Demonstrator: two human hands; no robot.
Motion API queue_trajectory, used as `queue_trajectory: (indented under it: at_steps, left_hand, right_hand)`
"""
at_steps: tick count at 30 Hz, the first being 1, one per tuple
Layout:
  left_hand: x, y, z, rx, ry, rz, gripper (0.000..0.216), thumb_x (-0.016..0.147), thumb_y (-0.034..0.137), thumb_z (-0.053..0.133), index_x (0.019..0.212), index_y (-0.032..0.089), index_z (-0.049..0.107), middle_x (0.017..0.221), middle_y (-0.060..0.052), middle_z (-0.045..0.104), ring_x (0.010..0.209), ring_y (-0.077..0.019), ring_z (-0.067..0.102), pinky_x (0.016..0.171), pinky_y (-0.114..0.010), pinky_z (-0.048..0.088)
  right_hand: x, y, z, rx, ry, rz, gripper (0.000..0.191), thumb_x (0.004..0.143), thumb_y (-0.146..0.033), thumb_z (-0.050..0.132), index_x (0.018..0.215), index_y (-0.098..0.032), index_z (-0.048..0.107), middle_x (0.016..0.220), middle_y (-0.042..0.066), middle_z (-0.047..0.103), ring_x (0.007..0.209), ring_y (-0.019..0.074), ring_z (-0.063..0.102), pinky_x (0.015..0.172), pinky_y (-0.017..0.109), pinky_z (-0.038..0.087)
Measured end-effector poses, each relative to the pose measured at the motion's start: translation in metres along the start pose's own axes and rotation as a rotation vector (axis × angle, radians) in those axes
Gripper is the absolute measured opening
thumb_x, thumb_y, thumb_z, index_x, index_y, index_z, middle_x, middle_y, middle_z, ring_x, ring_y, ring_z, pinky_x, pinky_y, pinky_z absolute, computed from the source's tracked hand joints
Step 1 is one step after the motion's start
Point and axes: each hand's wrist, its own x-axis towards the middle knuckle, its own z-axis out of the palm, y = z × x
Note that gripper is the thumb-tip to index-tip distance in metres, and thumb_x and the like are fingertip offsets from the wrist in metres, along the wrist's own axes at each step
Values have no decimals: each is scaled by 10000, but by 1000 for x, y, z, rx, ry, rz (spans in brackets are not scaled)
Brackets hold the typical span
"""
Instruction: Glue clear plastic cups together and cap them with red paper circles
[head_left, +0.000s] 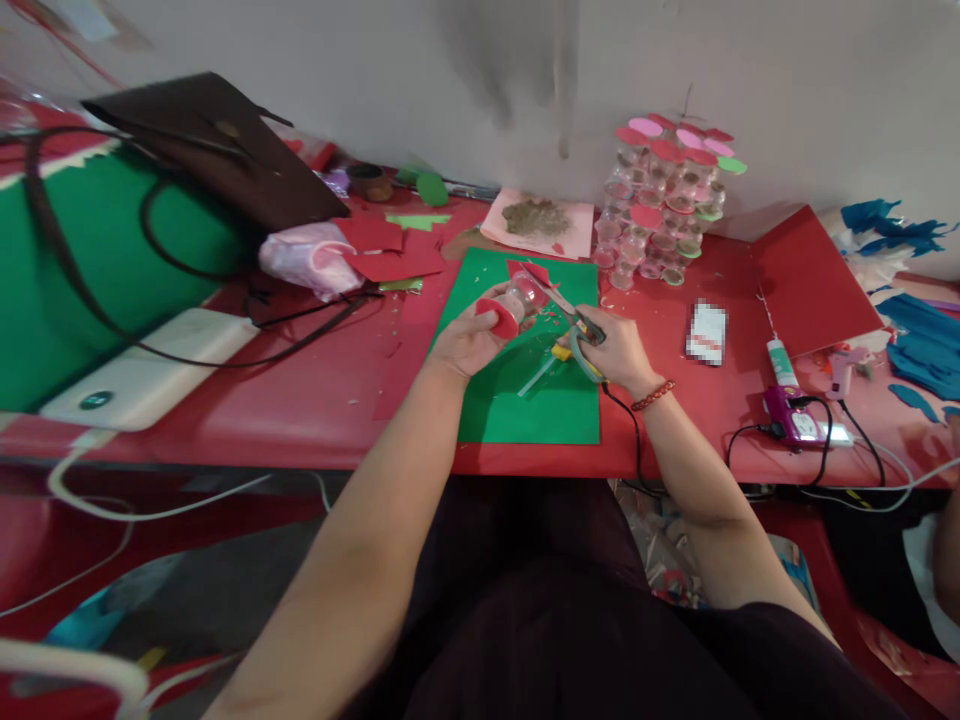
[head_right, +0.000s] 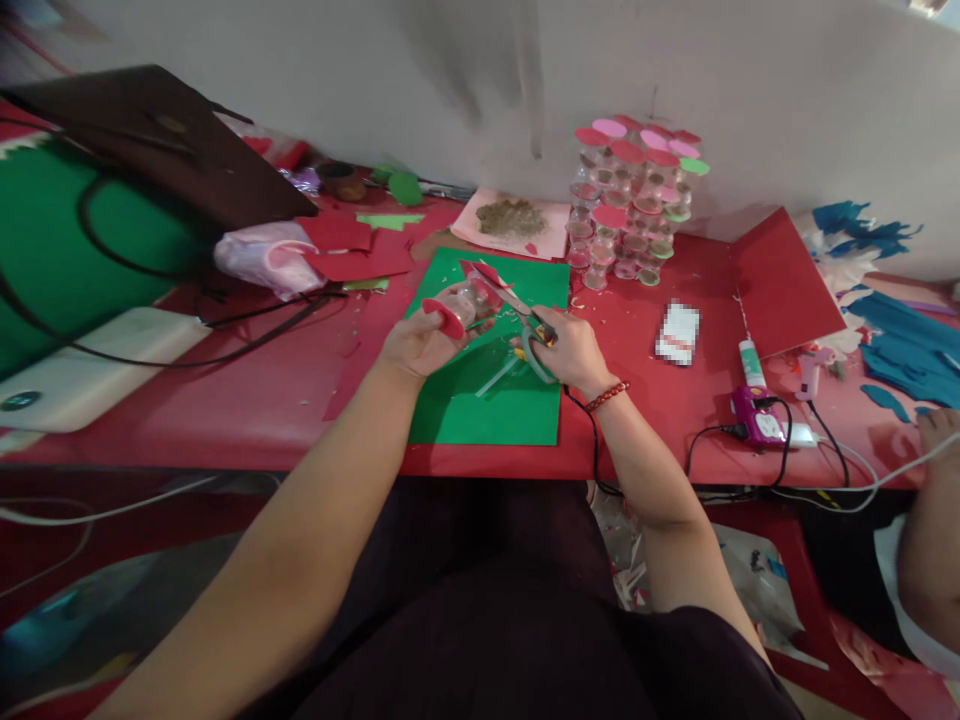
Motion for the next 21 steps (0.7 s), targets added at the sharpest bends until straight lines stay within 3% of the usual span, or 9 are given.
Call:
queue_trajectory:
  at_steps: [4,10,21]
  left_hand:
    - [-1,1,1,19,-3,-8,450,671,245,800,1100,234,666,1036,-31,721,1178,-299,709,1151,-513,517]
    - [0,0,-2,26,-12,-2,539,651,286,824,1157,226,648,1095,-49,705,1290,-317,663,1185,-510,480]
    - [-2,0,0,6,12,-4,487,694,247,769,1167,232,653,1162,-62,711,1270,-286,664,1108,-455,530]
  right_hand:
    - [0,0,0,-15,-5,1,258,878,-364,743,1047,-170,743,835,27,694,716,147,545,693,266,425]
    - [0,1,0,-16,5,8,285,873,-381,748,1068,-173,760,826,28,689,711,152,548,687,268,426]
    - [1,-1,-1,21,4,28,337,857,-418,754,1071,-157,772,810,31,696,689,149,543,673,269,433]
